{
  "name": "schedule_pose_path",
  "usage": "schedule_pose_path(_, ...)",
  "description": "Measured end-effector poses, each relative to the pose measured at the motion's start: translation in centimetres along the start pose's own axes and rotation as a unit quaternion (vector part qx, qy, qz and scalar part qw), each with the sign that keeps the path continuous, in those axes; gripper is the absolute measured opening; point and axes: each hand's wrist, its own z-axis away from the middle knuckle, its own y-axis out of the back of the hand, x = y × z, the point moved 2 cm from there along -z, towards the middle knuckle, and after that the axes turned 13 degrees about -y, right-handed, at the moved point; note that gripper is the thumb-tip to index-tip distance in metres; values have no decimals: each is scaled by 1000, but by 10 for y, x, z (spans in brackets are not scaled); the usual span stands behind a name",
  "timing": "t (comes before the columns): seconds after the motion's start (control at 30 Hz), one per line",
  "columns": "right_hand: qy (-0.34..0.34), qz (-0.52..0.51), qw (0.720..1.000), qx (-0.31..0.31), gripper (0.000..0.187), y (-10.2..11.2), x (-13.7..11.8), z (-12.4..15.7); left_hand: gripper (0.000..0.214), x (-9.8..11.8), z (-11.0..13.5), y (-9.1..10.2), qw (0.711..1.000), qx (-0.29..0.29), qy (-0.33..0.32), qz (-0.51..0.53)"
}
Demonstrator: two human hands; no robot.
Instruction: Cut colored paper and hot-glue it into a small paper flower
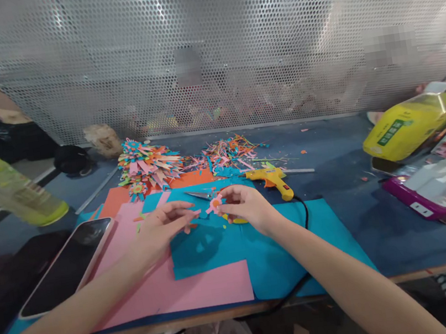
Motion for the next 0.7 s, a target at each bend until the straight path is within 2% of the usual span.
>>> schedule_pose_path(0.23, 22, 9, 999, -46, 28, -12, 0, 4, 24, 8, 6, -4, 1000, 1, -14, -4)
schedule_pose_path(0.37, 38, 23, 998, -49, 28, -14, -1, 6, 29, 6, 6, -6, 1000, -15, -1, 15)
schedule_pose_path(0.7, 75, 61, 995, -36, 27, -8, 5, 2, 35, 5, 7, -10, 998, 3, 37, 42)
